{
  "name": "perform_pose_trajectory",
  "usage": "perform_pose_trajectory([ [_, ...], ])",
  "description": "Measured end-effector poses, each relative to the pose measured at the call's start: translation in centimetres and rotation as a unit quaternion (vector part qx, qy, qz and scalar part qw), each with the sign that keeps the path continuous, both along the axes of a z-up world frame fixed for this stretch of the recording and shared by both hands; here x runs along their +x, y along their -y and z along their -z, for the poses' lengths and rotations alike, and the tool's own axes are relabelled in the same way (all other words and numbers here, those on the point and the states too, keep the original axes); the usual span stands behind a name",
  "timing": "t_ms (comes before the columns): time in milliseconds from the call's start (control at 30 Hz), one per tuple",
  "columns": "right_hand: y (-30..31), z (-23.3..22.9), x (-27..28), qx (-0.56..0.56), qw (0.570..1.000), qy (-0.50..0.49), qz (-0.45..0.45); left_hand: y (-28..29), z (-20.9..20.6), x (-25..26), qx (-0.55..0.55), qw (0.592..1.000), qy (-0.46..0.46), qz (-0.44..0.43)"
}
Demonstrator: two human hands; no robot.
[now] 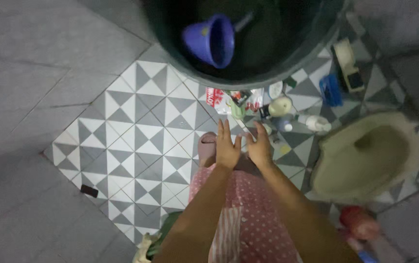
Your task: The person removes items from a wall-mounted bathroom shelf, including bottles, a brush, and a sponge, then places them on the floor. They scoop water from a large tub with a blue scoop and pour it over the shelf to rinse it. Finally, they scrub the shelf with a green sponge.
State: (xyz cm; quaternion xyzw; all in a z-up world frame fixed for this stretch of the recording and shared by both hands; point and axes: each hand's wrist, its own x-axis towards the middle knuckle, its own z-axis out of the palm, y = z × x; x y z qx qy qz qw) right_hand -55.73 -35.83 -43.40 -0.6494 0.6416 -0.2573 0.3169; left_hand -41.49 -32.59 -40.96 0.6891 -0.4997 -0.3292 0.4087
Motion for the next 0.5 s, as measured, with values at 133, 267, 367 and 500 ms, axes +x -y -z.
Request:
perform_pose_trajectory([
  [133, -1.0, -5.0, 0.9, 0.007, 0.998, 0.039, -0.052, -4.5, -5.1, 2.7, 0.028, 0.998, -0.029, -0.058],
  [267, -3.7, -7.8, 1.6, 0.11, 0.983, 0.122, -0.084, -10.8, -9.3, 5.6, 0.066, 0.989, -0.057, -0.123],
  [367, -5.8, -7.9, 3.3, 0.047, 0.978, 0.112, -0.167, -14.7, -10.7, 7.8, 0.11, 0.975, -0.087, -0.172],
  [500, -9.4, -7.8, 6.4, 0.145, 0.958, 0.143, -0.201, -20.7, -11.1, 9.8, 0.063, 0.965, -0.082, -0.243],
])
